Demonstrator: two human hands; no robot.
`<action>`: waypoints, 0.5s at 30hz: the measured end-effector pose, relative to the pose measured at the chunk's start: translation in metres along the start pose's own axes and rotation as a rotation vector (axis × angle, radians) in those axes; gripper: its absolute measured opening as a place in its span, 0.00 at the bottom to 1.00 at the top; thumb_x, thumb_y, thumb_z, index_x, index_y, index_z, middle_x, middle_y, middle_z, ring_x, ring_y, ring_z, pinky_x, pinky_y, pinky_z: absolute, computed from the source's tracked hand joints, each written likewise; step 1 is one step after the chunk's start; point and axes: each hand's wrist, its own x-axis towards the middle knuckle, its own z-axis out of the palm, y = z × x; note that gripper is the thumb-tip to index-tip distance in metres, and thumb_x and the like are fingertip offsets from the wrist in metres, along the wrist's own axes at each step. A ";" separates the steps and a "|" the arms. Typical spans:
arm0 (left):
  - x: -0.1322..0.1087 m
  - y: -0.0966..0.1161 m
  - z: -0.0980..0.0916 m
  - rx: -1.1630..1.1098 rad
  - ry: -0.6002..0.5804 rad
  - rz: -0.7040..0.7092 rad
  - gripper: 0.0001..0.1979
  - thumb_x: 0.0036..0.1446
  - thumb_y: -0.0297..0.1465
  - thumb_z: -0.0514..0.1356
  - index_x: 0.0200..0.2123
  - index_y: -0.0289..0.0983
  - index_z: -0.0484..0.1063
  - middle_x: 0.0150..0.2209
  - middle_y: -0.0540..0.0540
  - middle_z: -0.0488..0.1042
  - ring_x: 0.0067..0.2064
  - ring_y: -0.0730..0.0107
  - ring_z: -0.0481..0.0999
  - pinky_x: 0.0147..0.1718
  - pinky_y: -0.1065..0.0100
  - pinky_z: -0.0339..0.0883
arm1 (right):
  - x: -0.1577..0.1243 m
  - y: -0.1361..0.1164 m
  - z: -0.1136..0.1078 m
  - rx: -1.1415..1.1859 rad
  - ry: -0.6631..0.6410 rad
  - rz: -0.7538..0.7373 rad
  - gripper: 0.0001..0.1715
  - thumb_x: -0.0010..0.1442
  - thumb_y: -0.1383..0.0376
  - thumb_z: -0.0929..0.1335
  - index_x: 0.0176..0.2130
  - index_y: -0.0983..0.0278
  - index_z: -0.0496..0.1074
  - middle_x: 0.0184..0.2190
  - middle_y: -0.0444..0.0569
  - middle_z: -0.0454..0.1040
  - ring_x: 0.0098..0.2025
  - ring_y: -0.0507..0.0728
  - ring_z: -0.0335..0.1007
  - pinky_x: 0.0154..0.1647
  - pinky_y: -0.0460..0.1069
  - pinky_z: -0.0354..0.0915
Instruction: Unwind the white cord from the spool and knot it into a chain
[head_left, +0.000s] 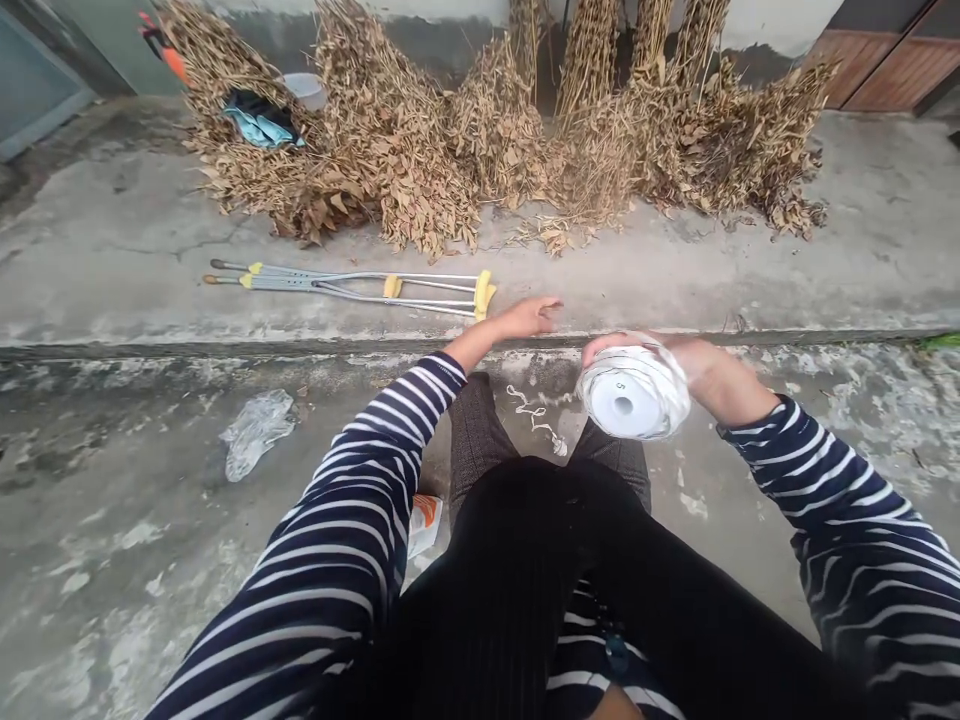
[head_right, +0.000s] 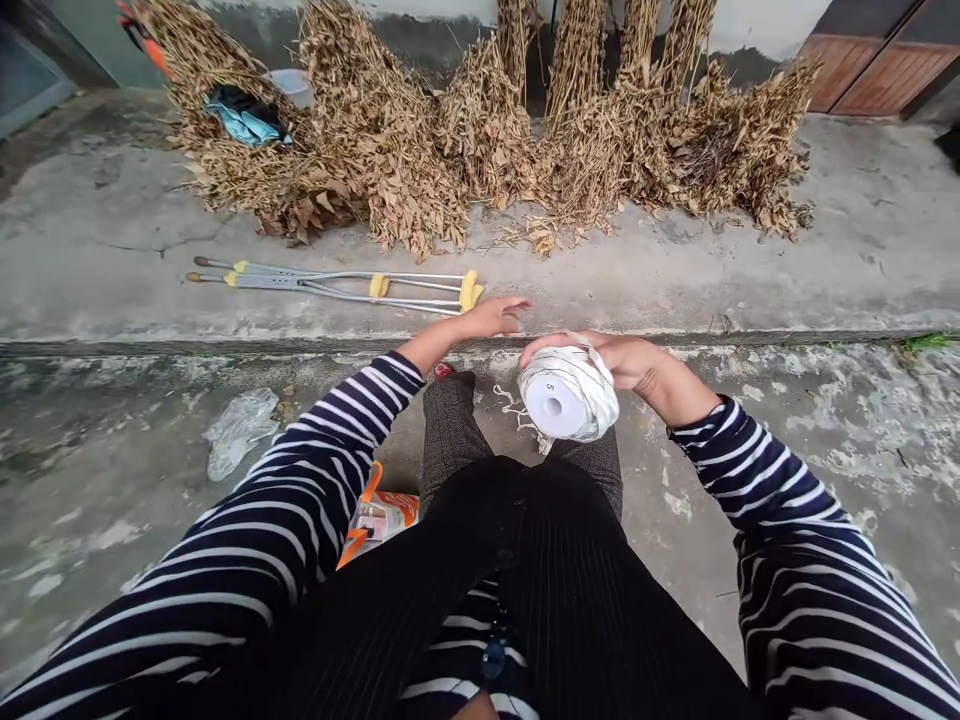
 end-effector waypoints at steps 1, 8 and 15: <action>-0.007 0.009 0.005 -0.111 -0.055 0.085 0.30 0.52 0.23 0.69 0.59 0.39 0.73 0.58 0.39 0.76 0.54 0.65 0.77 0.46 0.70 0.71 | 0.005 0.006 -0.004 0.062 -0.064 0.016 0.40 0.40 0.45 0.77 0.47 0.63 0.76 0.50 0.57 0.79 0.50 0.66 0.77 0.51 0.56 0.74; -0.061 0.087 -0.005 -0.195 -0.261 0.387 0.12 0.56 0.29 0.70 0.45 0.38 0.82 0.53 0.42 0.80 0.57 0.63 0.78 0.61 0.60 0.65 | 0.032 0.032 -0.030 0.137 -0.210 0.055 0.32 0.43 0.56 0.79 0.46 0.65 0.78 0.47 0.55 0.80 0.44 0.58 0.78 0.40 0.48 0.73; -0.082 0.100 -0.003 -0.112 -0.210 0.485 0.07 0.58 0.32 0.67 0.37 0.35 0.84 0.46 0.42 0.81 0.47 0.67 0.80 0.52 0.63 0.70 | 0.040 0.039 -0.028 0.163 -0.137 0.109 0.33 0.41 0.59 0.80 0.47 0.67 0.77 0.46 0.54 0.81 0.38 0.54 0.76 0.37 0.46 0.73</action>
